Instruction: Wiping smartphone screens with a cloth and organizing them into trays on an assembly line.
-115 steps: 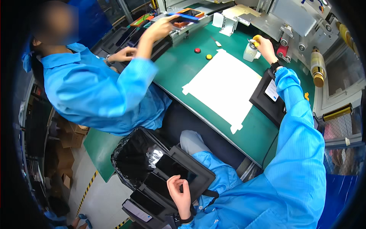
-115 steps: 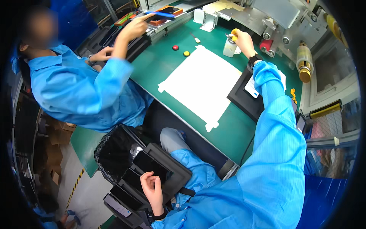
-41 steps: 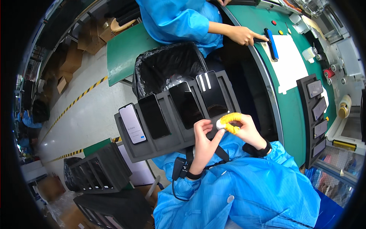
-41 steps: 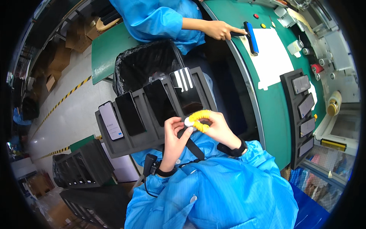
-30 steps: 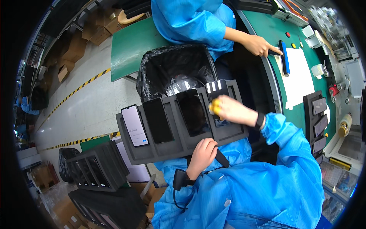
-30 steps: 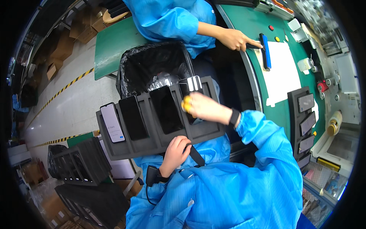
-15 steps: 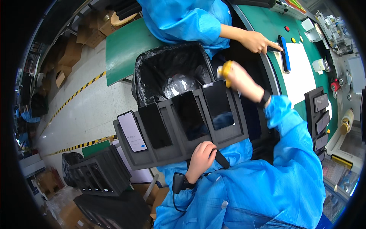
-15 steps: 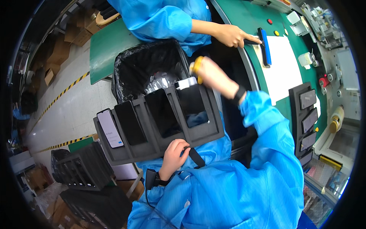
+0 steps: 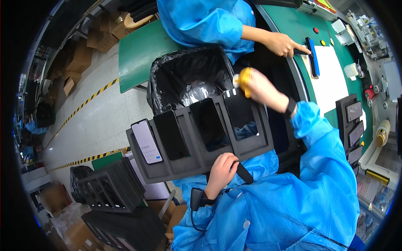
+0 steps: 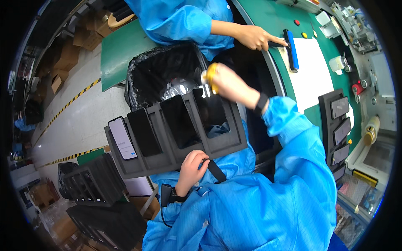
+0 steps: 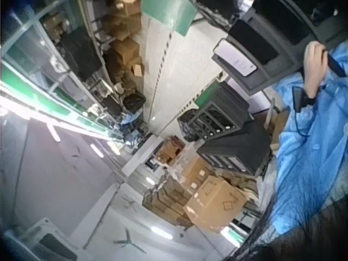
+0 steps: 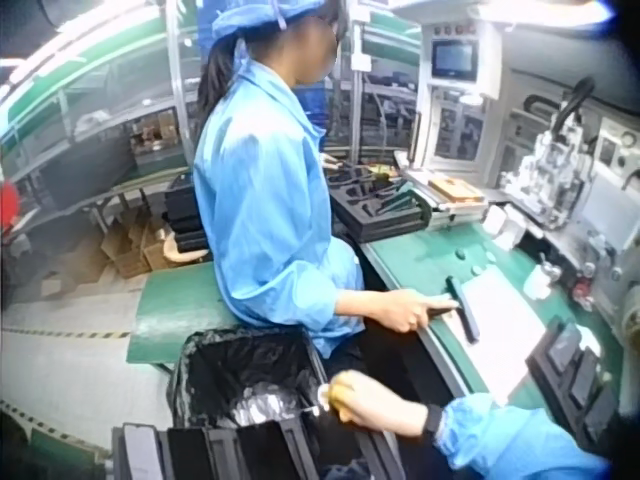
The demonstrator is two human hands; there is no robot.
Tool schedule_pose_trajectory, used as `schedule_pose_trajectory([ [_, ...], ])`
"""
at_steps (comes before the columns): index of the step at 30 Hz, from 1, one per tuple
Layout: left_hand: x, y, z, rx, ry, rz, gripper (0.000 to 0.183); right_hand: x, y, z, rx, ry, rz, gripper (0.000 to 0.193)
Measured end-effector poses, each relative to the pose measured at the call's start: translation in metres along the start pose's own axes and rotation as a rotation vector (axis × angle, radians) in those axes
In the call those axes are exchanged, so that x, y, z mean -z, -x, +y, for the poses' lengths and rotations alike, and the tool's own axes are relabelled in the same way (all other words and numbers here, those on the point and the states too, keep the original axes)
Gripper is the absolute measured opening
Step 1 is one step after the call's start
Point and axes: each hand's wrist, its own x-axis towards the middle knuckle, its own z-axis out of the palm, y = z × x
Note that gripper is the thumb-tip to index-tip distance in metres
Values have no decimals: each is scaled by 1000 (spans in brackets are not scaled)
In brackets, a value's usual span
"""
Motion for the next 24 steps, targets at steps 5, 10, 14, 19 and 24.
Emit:
schedule_pose_trajectory([
  [5,-1,-1,3,-3,3,-8,15,-19,63,-63,487,-29,-413,29],
  [10,2,1,3,1,20,6,15,-4,-20,1,144,49,88,23],
  [14,1,0,3,-8,30,-1,15,-8,54,-54,181,-225,-455,23],
  [19,0,3,2,-6,15,6,15,-20,-18,-24,201,-43,-119,27],
  [24,2,5,-1,-24,64,47,13,-11,-42,-10,68,-70,79,24],
])
